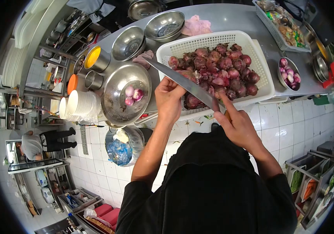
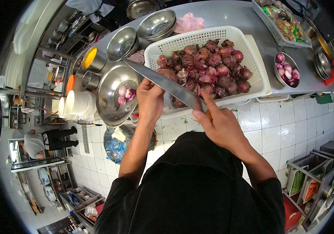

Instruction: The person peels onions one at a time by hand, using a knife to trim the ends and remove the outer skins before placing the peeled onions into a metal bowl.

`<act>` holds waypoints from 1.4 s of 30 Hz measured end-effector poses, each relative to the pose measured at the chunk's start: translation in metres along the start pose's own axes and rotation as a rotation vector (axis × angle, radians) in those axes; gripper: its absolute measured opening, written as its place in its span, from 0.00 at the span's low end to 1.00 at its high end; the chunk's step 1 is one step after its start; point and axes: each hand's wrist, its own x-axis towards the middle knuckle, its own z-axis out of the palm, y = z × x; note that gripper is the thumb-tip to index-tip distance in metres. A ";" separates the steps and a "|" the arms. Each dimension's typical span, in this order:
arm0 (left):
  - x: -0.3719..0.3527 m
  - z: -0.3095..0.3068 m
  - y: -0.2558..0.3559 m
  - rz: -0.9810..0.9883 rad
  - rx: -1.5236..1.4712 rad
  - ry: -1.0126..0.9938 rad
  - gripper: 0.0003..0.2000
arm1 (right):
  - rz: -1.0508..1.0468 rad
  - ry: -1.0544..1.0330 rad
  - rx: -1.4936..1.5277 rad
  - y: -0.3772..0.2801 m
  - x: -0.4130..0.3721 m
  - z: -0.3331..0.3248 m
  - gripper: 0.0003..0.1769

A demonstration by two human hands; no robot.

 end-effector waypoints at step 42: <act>-0.030 -0.009 -0.022 -0.141 -0.040 -0.016 0.19 | 0.207 -0.291 0.598 -0.012 0.062 0.001 0.28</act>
